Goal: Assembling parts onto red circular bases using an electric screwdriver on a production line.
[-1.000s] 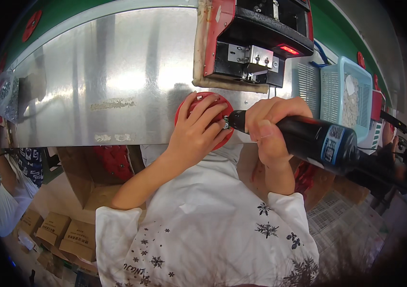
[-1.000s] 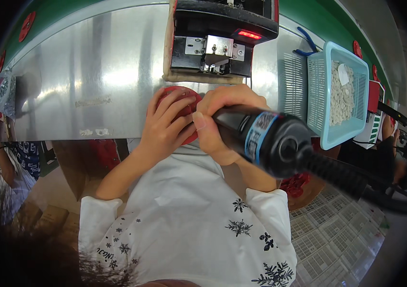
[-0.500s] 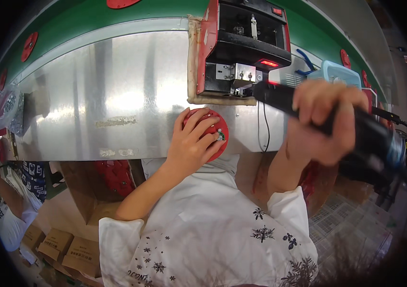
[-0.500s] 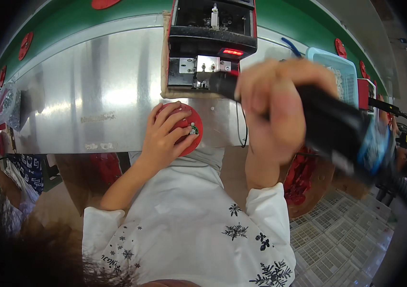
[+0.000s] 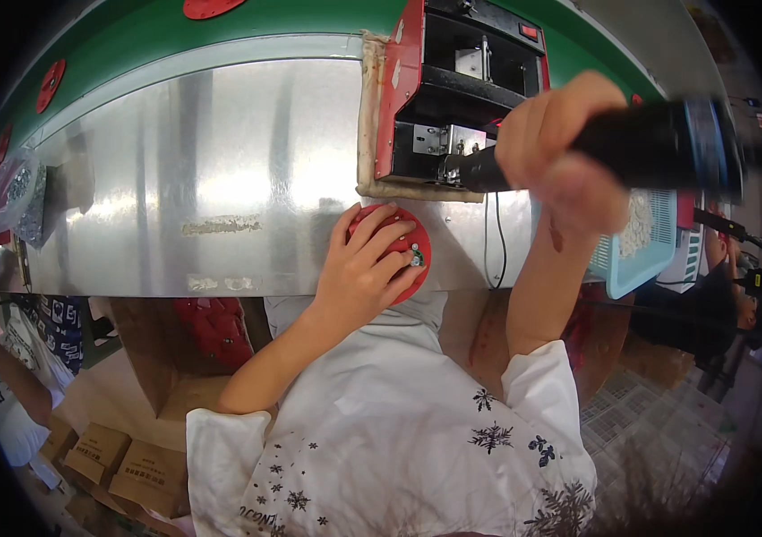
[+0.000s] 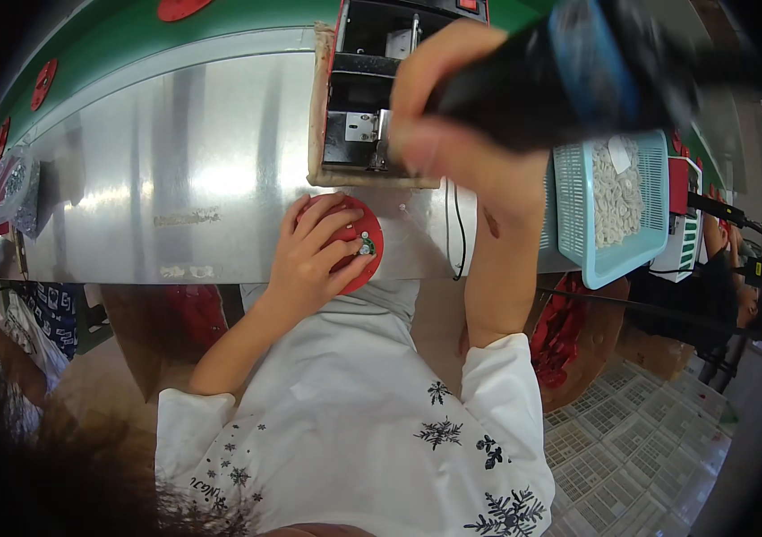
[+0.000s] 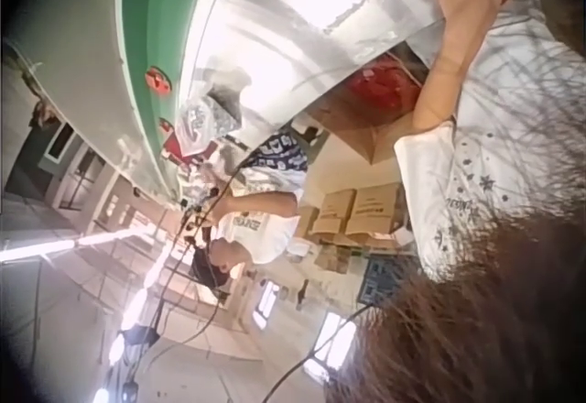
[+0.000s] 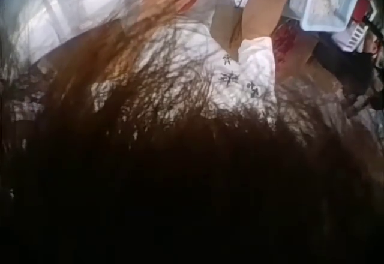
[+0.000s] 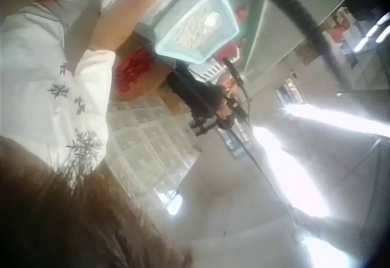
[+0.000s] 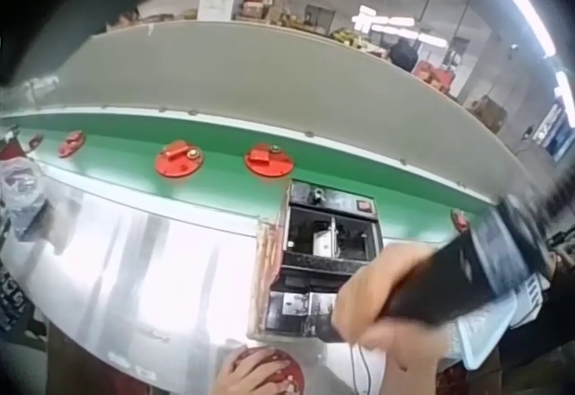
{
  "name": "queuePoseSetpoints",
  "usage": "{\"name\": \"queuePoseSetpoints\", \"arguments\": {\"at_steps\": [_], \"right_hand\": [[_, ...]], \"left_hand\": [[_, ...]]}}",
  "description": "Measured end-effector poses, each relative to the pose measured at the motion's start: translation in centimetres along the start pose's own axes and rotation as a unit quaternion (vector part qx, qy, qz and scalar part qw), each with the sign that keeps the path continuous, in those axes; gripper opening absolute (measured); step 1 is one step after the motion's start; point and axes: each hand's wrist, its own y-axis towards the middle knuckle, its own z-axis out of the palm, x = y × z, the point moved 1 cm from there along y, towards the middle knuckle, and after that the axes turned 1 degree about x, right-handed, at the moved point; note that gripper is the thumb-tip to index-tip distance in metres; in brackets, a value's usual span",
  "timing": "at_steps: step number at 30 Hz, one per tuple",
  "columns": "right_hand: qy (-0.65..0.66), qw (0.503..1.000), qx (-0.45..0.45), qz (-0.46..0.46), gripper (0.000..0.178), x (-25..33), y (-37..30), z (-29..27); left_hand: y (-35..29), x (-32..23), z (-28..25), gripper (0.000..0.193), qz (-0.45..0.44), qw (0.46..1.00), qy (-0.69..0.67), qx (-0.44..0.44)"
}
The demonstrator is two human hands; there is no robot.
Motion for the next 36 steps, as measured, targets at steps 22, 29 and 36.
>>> {"name": "queuePoseSetpoints", "arguments": {"at_steps": [22, 29, 36], "right_hand": [[0.065, 0.919, -0.378, 0.089, 0.013, 0.3, -11.8, 7.1], [0.034, 0.931, -0.352, 0.095, 0.012, 0.3, -11.4, 8.1], [-0.033, 0.938, -0.329, 0.107, 0.023, 0.0, -10.9, 9.9]], "left_hand": [[0.3, 0.5, 0.3, 0.029, 0.007, 0.998, -0.057, 0.006], [0.2, 0.4, 0.3, 0.027, 0.002, 0.998, -0.064, 0.005], [0.1, 0.4, 0.1, 0.026, -0.006, 0.998, -0.059, 0.009]]}}
